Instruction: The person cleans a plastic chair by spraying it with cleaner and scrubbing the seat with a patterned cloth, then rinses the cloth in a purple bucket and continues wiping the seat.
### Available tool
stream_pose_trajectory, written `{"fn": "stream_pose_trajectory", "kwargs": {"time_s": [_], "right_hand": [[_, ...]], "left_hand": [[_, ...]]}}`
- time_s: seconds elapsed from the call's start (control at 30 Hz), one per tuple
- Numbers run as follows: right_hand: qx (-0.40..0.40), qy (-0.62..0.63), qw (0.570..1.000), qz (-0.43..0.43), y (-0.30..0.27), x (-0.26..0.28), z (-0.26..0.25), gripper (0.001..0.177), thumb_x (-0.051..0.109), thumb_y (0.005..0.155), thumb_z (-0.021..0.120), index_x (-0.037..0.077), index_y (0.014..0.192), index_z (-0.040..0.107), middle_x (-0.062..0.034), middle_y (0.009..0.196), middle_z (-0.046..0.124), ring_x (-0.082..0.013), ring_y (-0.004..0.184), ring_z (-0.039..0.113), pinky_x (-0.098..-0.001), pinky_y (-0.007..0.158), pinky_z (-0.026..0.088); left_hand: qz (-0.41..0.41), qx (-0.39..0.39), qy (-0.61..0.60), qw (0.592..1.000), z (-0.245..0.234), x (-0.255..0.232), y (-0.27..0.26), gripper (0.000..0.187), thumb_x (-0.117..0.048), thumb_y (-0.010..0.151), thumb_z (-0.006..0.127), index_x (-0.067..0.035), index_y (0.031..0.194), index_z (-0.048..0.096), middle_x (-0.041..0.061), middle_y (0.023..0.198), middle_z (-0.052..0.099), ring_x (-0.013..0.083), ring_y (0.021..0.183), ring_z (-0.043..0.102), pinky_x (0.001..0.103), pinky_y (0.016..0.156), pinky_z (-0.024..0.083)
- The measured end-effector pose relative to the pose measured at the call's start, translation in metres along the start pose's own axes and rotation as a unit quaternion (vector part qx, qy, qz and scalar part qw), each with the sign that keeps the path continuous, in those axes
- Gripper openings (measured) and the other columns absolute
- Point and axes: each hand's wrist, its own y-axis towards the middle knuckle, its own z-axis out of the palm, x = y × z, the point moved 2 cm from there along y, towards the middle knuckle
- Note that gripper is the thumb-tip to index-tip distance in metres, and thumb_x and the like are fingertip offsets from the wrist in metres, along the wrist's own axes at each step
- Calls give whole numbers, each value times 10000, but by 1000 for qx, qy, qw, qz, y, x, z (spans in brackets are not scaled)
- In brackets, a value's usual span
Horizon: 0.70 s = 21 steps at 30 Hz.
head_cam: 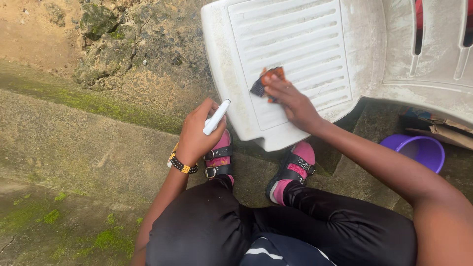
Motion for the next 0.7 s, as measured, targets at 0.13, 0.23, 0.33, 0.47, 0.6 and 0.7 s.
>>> {"fn": "stream_pose_trajectory", "kwargs": {"time_s": [0.13, 0.23, 0.33, 0.47, 0.6, 0.7], "right_hand": [[22, 1, 999, -28, -29, 24, 33, 571, -68, 946, 529, 113, 1488, 516, -71, 1623, 425, -252, 1525, 356, -479, 1273, 262], [74, 58, 991, -96, -30, 22, 38, 532, -5, 964, 567, 130, 1478, 543, -51, 1609, 454, -225, 1503, 401, -459, 1273, 305], [-30, 10, 999, 29, -28, 1, 16, 504, -31, 1017, 536, 88, 1506, 516, -51, 1644, 431, -254, 1554, 374, -432, 1298, 325], [-47, -10, 999, -16, -34, 27, 26, 484, -1, 991, 550, 80, 1467, 520, -59, 1628, 397, -274, 1544, 357, -427, 1274, 321], [120, -8, 979, -165, -37, 36, 29, 531, 21, 932, 558, 152, 1446, 586, 13, 1576, 483, -235, 1478, 392, -393, 1192, 379], [30, -38, 997, -54, -50, 1, 0, 529, -38, 948, 543, 160, 1436, 590, -7, 1589, 464, -215, 1491, 413, -403, 1234, 394]], "left_hand": [[-7, 37, 42, 998, 8, 9, -12, 259, -213, 866, 738, -45, 1003, 596, 159, 870, 688, 383, 813, 693, 456, 714, 532], [-12, 89, 61, 994, 13, 7, -8, 281, -227, 841, 758, -49, 990, 599, 162, 884, 678, 388, 828, 682, 464, 716, 524], [-2, 123, 83, 989, 20, 9, -10, 300, -239, 820, 778, -48, 958, 592, 166, 884, 663, 397, 830, 664, 475, 720, 513], [13, 135, 72, 988, 23, 5, -10, 301, -239, 819, 780, -41, 935, 586, 161, 882, 653, 384, 819, 661, 464, 721, 516], [51, 160, 47, 985, 19, -27, -2, 269, -231, 825, 765, -45, 931, 602, 153, 876, 650, 357, 797, 670, 440, 702, 524], [64, 204, 68, 974, 16, -53, 4, 304, -276, 837, 790, -44, 916, 610, 144, 853, 657, 355, 765, 661, 442, 695, 516]]}}
